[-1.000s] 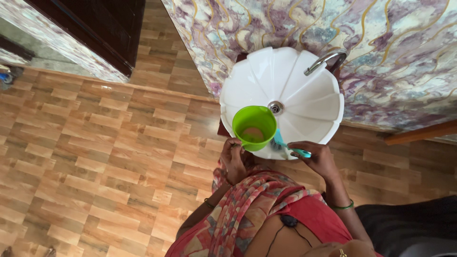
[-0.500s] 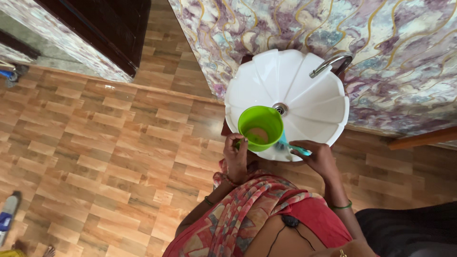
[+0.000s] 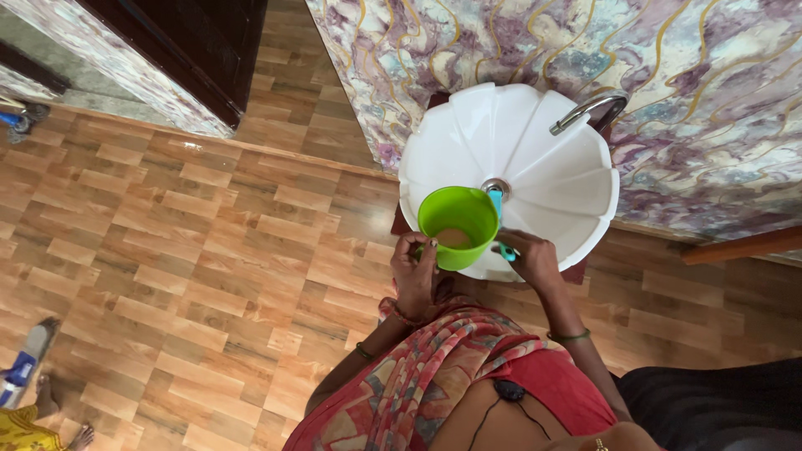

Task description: The person cleans a white pedestal sink by scrubbing the basin with a small blue brush while holding a green cup.

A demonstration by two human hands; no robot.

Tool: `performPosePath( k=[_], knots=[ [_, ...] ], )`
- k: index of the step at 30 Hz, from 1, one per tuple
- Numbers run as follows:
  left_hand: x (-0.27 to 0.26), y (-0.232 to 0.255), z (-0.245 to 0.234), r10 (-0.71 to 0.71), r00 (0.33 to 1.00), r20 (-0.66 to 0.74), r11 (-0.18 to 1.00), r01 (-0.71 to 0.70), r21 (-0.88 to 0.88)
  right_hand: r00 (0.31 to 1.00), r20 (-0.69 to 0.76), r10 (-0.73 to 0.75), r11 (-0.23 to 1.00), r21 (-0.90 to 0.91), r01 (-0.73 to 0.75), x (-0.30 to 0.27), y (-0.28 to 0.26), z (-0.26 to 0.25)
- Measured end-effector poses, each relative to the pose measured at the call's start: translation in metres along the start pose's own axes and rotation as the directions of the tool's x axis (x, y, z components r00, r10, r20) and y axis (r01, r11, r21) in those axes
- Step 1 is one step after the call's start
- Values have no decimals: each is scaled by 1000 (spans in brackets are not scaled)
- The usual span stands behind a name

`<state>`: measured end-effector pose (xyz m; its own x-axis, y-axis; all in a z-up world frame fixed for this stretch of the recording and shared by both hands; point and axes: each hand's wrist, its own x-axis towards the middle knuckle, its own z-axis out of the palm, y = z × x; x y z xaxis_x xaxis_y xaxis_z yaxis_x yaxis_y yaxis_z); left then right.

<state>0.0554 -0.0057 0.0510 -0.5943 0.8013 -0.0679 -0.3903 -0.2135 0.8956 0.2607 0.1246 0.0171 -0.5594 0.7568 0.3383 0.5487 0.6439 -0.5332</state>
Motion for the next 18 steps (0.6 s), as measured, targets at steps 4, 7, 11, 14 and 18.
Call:
performPosePath(
  k=[4, 7, 11, 14, 18],
  knots=[
    [4, -3, -9, 32, 999, -10, 999, -32, 44, 990, 126, -71, 991, 126, 55, -10, -25, -49],
    [8, -5, -11, 36, 999, -40, 998, -34, 46, 986, 143, -88, 980, 188, 61, -13, -36, -69],
    [9, -2, -10, 64, 997, -33, 996, -62, 57, 971, 234, 53, 986, 139, -87, -3, -26, -51],
    [8, -1, -5, 112, 994, 0, 994, -112, 8, 993, 103, -56, 990, 135, 42, 14, -8, -13],
    [5, 5, 0, 80, 997, 17, 994, -79, -74, 993, -55, -105, 983, 143, 111, 14, 11, -6]
  ],
)
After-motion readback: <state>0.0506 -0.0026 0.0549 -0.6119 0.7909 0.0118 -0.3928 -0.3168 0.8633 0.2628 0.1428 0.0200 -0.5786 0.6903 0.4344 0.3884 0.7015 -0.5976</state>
